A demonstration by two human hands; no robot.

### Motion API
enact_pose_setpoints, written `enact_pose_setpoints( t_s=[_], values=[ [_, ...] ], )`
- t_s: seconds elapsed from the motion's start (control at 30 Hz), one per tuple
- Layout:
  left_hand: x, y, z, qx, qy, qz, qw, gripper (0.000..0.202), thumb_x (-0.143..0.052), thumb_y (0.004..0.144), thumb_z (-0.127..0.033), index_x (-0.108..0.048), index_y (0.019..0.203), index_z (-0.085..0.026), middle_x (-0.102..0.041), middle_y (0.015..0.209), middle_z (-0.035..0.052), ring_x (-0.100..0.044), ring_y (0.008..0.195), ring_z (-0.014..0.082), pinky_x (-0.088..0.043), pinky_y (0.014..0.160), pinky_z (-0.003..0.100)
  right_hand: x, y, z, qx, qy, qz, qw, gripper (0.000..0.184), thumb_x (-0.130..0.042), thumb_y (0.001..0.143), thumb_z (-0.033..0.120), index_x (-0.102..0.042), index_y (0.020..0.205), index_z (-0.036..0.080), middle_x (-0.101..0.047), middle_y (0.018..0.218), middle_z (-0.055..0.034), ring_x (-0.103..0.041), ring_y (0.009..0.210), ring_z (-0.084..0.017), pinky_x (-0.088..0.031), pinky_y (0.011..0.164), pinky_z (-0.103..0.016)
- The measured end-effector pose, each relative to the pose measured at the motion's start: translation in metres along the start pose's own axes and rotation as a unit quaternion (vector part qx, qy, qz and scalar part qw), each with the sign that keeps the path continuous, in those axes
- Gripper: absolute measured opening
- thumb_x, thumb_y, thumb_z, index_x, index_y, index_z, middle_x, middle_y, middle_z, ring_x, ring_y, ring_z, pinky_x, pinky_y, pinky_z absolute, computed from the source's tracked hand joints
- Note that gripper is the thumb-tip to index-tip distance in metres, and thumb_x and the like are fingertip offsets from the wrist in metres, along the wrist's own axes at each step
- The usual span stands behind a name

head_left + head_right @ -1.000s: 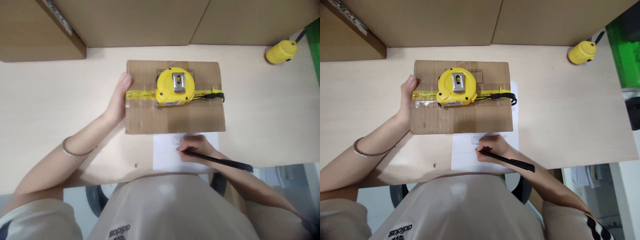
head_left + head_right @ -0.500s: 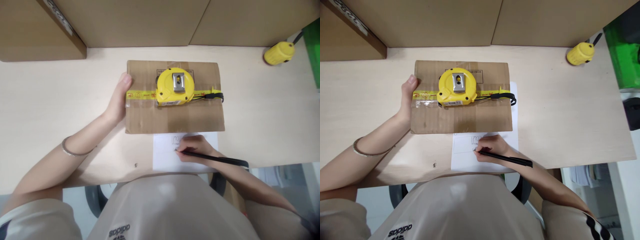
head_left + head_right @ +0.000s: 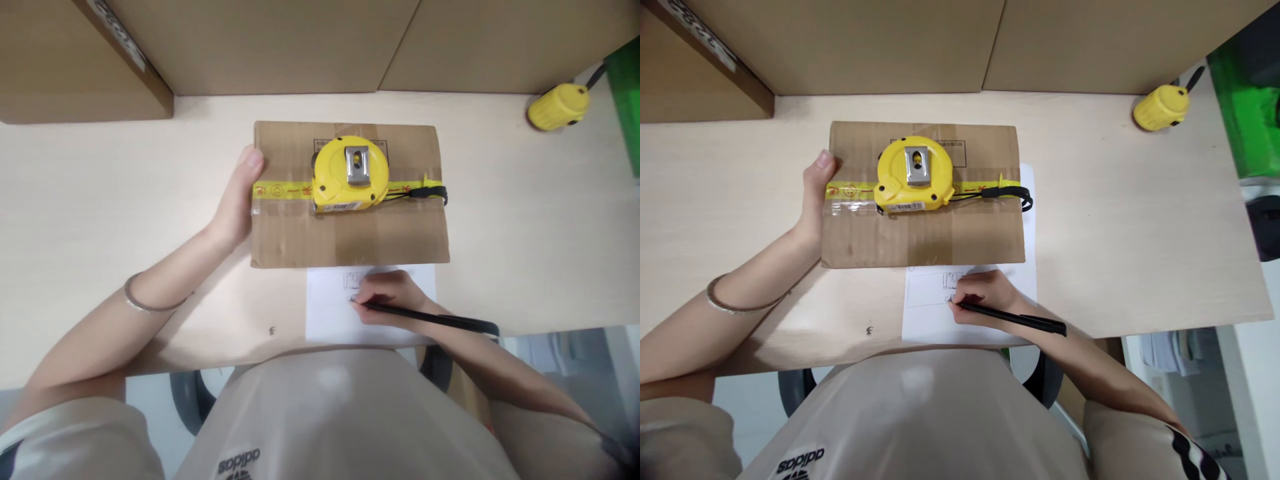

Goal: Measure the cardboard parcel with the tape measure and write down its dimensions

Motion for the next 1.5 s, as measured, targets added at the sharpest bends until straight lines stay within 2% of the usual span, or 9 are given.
enact_pose_setpoints(
  t_s=[0.3,0.5,0.67,0.9,1.07,1.17,1.27,1.37,1.5],
  values=[
    [-0.003,-0.003,-0.001,0.011,-0.001,0.003,1.0,0.033,-0.058,0.088,-0.058,-0.066,0.105,-0.03,-0.067,0.135,-0.0024,-0.023,0.158,0.028,-0.037,0.125,0.048,0.0,-0.004,-0.008,-0.035,-0.012,0.003,0.999,0.02,-0.062,0.082,0.022,-0.059,0.064,0.018,-0.055,0.055,0.0029,-0.045,0.048,-0.006,-0.033,0.046,-0.02],
    [-0.002,-0.001,-0.003,-0.002,-0.006,0.005,1.0,0.035,-0.06,0.088,-0.058,-0.066,0.104,-0.027,-0.069,0.131,0.0025,-0.034,0.153,0.0326,-0.039,0.123,0.051,0.014,-0.011,0.022,-0.03,-0.099,-0.043,0.994,0.01,-0.058,0.08,0.01,-0.061,0.075,0.019,-0.061,0.069,0.0001,-0.055,0.057,-0.009,-0.043,0.053,-0.02],
    [-0.006,-0.002,-0.007,-0.001,-0.005,0.018,1.0,0.043,-0.06,0.088,-0.059,-0.066,0.109,-0.022,-0.071,0.126,0.0069,-0.044,0.146,0.0359,-0.042,0.121,0.055,0.026,-0.026,0.044,-0.021,-0.352,-0.078,0.932,0.021,-0.052,0.084,0.005,-0.068,0.086,0.018,-0.067,0.084,-0.0041,-0.065,0.073,-0.013,-0.048,0.057,-0.023],
    [-0.011,-0.004,-0.009,-0.001,-0.02,0.024,1.0,0.042,-0.06,0.09,-0.057,-0.065,0.11,-0.021,-0.071,0.126,0.0077,-0.048,0.143,0.0362,-0.043,0.12,0.054,0.027,-0.029,0.038,-0.037,-0.525,-0.013,0.85,0.019,-0.054,0.084,0.005,-0.069,0.089,0.016,-0.068,0.078,-0.0043,-0.063,0.062,-0.016,-0.039,0.048,-0.029],
    [0.001,-0.006,-0.007,-0.011,-0.015,0.001,1.0,0.05,-0.059,0.094,-0.053,-0.05,0.141,-0.039,-0.06,0.144,-0.0016,-0.041,0.15,0.0316,-0.037,0.123,0.058,0.052,-0.009,0.08,0.047,-0.406,0.1,0.907,0.013,-0.062,0.09,0.023,-0.066,0.103,0.023,-0.07,0.08,-0.0006,-0.062,0.059,-0.014,-0.04,0.051,-0.031],
    [0.012,-0.007,-0.015,-0.078,0.059,0.003,0.995,0.061,-0.069,0.089,-0.051,-0.041,0.144,-0.057,-0.049,0.153,-0.0114,-0.027,0.157,0.0238,-0.023,0.131,0.051,0.089,0.035,0.109,0.084,-0.272,0.013,0.958,0.007,-0.062,0.096,0.03,-0.063,0.091,0.025,-0.063,0.069,0.0026,-0.055,0.056,-0.009,-0.042,0.053,-0.026],
    [0.019,-0.008,-0.018,-0.1,0.165,0.001,0.981,0.036,-0.06,0.094,-0.055,-0.065,0.129,-0.044,-0.041,0.16,-0.0072,-0.022,0.158,0.0251,-0.016,0.133,0.047,0.112,0.087,0.103,0.066,-0.293,-0.076,0.951,0.029,-0.066,0.093,0.044,-0.066,0.109,0.02,-0.067,0.097,-0.0057,-0.065,0.086,-0.016,-0.052,0.079,-0.031],
    [0.019,-0.008,-0.017,-0.1,0.185,-0.008,0.978,0.045,-0.044,0.099,-0.063,-0.075,0.111,-0.032,-0.052,0.152,0.0005,-0.03,0.155,0.0265,-0.019,0.132,0.046,0.103,0.121,0.082,0.075,-0.314,-0.005,0.947,0.051,-0.065,0.09,0.058,-0.064,0.121,0.018,-0.062,0.13,-0.011,-0.057,0.126,-0.028,-0.044,0.108,-0.047],
    [0.015,-0.006,-0.013,-0.102,0.128,0.003,0.986,0.06,-0.026,0.1,-0.068,-0.076,0.109,-0.034,-0.062,0.135,0.0012,-0.051,0.14,0.0249,-0.031,0.127,0.043,0.093,0.125,0.077,0.089,-0.222,-0.003,0.971,0.059,-0.078,0.08,0.052,-0.052,0.121,0.019,-0.066,0.124,-0.0089,-0.065,0.114,-0.026,-0.054,0.093,-0.039]
  ],
)
Point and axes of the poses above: each hand's wrist, its own y-axis towards the middle knuckle, its own x-axis out of the back of the hand, z = x × y, the point moved 6 cm from there along y, towards the middle knuckle
